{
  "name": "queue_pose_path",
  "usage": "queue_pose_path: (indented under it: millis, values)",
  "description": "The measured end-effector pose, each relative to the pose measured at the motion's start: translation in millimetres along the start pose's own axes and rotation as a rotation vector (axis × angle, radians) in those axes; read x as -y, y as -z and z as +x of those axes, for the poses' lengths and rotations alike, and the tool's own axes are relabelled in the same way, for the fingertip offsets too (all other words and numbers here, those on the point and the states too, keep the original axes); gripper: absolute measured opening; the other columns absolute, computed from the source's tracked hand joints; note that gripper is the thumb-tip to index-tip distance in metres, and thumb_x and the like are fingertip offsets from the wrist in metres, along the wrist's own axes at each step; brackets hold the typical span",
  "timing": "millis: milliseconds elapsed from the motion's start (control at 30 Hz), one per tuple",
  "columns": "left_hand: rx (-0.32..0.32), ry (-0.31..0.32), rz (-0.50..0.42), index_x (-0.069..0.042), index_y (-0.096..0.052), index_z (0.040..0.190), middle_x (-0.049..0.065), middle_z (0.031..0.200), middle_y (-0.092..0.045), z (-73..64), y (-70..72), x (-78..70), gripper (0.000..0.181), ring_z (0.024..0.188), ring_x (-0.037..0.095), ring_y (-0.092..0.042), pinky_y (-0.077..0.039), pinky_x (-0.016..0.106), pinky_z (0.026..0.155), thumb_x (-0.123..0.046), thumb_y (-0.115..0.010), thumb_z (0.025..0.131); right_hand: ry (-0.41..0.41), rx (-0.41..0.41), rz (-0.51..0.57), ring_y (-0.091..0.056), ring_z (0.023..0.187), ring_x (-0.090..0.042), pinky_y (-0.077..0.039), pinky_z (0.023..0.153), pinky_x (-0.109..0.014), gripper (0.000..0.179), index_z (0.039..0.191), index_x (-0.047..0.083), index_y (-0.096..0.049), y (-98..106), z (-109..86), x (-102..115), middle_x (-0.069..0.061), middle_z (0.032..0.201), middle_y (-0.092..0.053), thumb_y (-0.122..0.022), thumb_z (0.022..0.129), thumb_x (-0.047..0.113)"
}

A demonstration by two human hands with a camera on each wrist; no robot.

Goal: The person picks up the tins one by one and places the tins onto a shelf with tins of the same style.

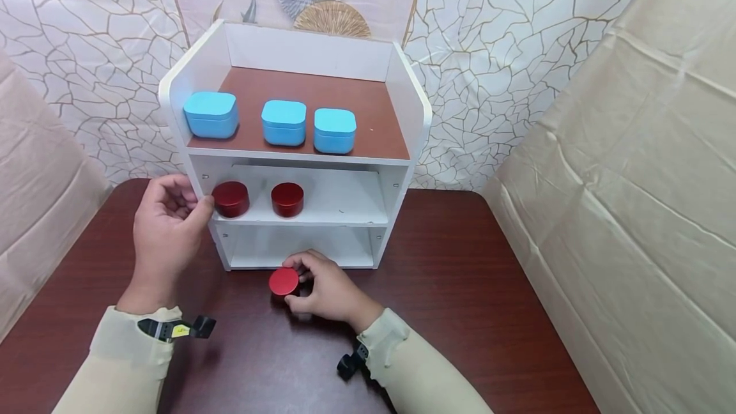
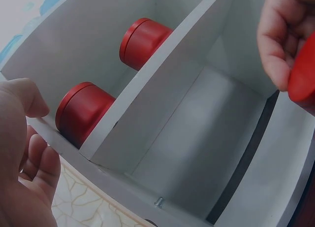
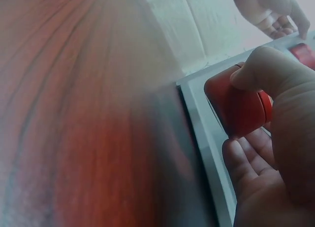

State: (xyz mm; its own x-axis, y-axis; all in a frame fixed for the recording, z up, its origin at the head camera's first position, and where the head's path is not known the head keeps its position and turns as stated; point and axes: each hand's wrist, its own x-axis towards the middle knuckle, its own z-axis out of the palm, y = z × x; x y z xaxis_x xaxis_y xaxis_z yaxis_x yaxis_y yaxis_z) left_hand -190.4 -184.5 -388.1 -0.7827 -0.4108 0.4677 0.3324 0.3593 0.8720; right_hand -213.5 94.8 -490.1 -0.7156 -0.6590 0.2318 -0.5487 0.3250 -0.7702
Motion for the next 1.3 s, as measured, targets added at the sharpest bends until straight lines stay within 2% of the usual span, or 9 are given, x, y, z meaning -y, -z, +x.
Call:
queue_pose_path:
  millis: [367, 700, 1067, 1300]
  values:
    - [-0.002, -0.006, -0.009, -0.010, -0.059, 0.125, -0.003, 0.102, -0.057, 0.2, -0.1, 0.5, 0.037, 0.092, 0.015, -0.056, -0.049, 0.015, 0.075, -0.016, -0.077, 0.093, 0.038, -0.005, -0.002, -0.065, 0.107, -0.009, -0.060, 0.093, -0.036, 0.059, 0.132, 0.022, -0.061, 10, -0.8, 17, 0.010, 0.123, -0.062, -0.087, 0.079, 0.017]
    - [-0.008, 0.011, 0.016, -0.010, -0.058, 0.126, -0.002, 0.103, -0.057, -1.0, -0.8, -3.9, 0.037, 0.092, 0.015, -0.056, -0.049, 0.015, 0.076, -0.015, -0.075, 0.094, 0.041, -0.023, -0.008, -0.064, 0.110, -0.010, -0.061, 0.093, -0.042, 0.059, 0.132, 0.027, -0.061, 21, -3.3, 33, 0.010, 0.124, -0.062, -0.087, 0.080, 0.017]
    - [-0.017, -0.001, 0.010, -0.008, -0.058, 0.125, -0.001, 0.102, -0.056, -0.5, -1.5, -1.8, 0.036, 0.091, 0.015, -0.056, -0.049, 0.015, 0.075, -0.013, -0.075, 0.094, 0.033, -0.058, 0.032, -0.066, 0.108, -0.009, -0.061, 0.094, -0.044, 0.058, 0.131, 0.029, -0.062, 33, -5.7, 46, 0.015, 0.123, -0.063, -0.086, 0.080, 0.016]
    - [-0.014, -0.002, 0.009, -0.010, -0.059, 0.125, -0.002, 0.102, -0.056, -0.3, -1.4, -0.8, 0.036, 0.092, 0.015, -0.056, -0.048, 0.015, 0.075, -0.015, -0.075, 0.094, 0.034, -0.089, 0.027, -0.066, 0.109, -0.009, -0.060, 0.096, -0.037, 0.059, 0.132, 0.031, -0.061, 40, -6.9, 52, 0.016, 0.126, -0.062, -0.087, 0.081, 0.017]
